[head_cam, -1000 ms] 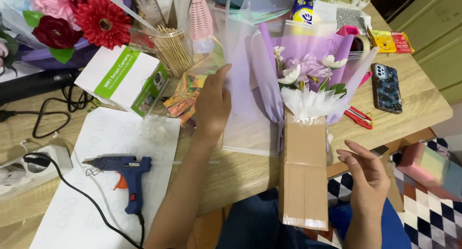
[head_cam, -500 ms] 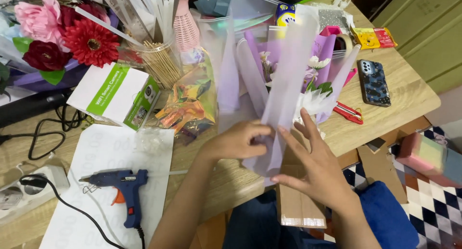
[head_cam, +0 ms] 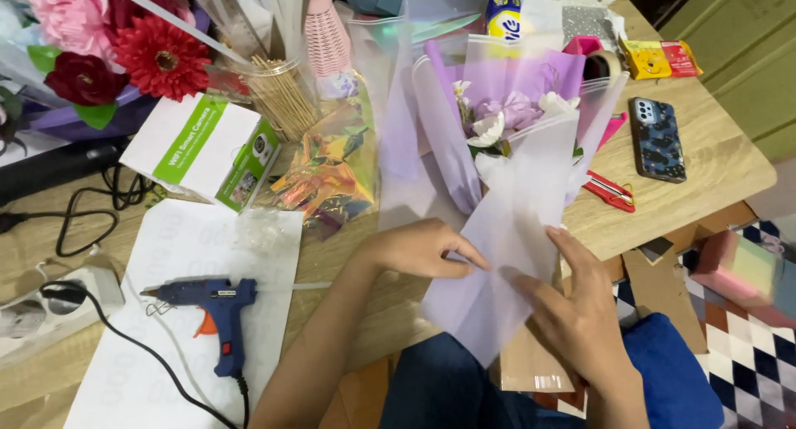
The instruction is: The person wraps a bouquet of artificial flowers with a sheet of translucent purple paper. They fold the paper around the stems, smooth the edges, and adjust the wrapping to fit the bouquet.
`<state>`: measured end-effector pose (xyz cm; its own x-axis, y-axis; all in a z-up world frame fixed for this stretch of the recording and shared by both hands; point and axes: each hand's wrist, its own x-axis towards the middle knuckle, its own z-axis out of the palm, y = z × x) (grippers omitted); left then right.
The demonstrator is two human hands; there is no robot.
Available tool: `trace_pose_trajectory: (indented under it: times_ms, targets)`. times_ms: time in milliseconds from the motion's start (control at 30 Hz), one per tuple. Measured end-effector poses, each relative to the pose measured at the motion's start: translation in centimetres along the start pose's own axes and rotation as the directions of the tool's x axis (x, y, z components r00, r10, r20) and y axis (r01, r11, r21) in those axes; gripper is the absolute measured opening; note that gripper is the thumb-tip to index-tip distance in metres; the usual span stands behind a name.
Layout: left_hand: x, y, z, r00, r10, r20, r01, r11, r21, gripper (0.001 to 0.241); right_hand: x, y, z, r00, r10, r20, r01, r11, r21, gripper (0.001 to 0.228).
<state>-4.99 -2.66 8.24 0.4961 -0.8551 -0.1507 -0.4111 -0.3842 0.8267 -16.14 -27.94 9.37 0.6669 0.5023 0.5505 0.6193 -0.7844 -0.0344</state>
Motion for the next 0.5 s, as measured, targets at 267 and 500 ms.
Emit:
trace_pose_trajectory:
  times_ms: [267, 500]
  targets:
    - [-4.9, -5.2, -3.9, 0.910, -0.276, -0.311, 0.294, 0.956, 0.014, 0.042, -4.0, 3.4, 1.0, 0.957, 0.254, -0.140, -0.256, 0.967, 0.002, 0.012]
    - [-8.1, -5.6, -5.2, 0.530, -0.667, -0.524, 0.775, 0.632, -0.022, 0.029, -2.6, -1.2, -0.3, 0.671, 0.657, 0.342, -0.741, 0.595, 0.310, 0.095]
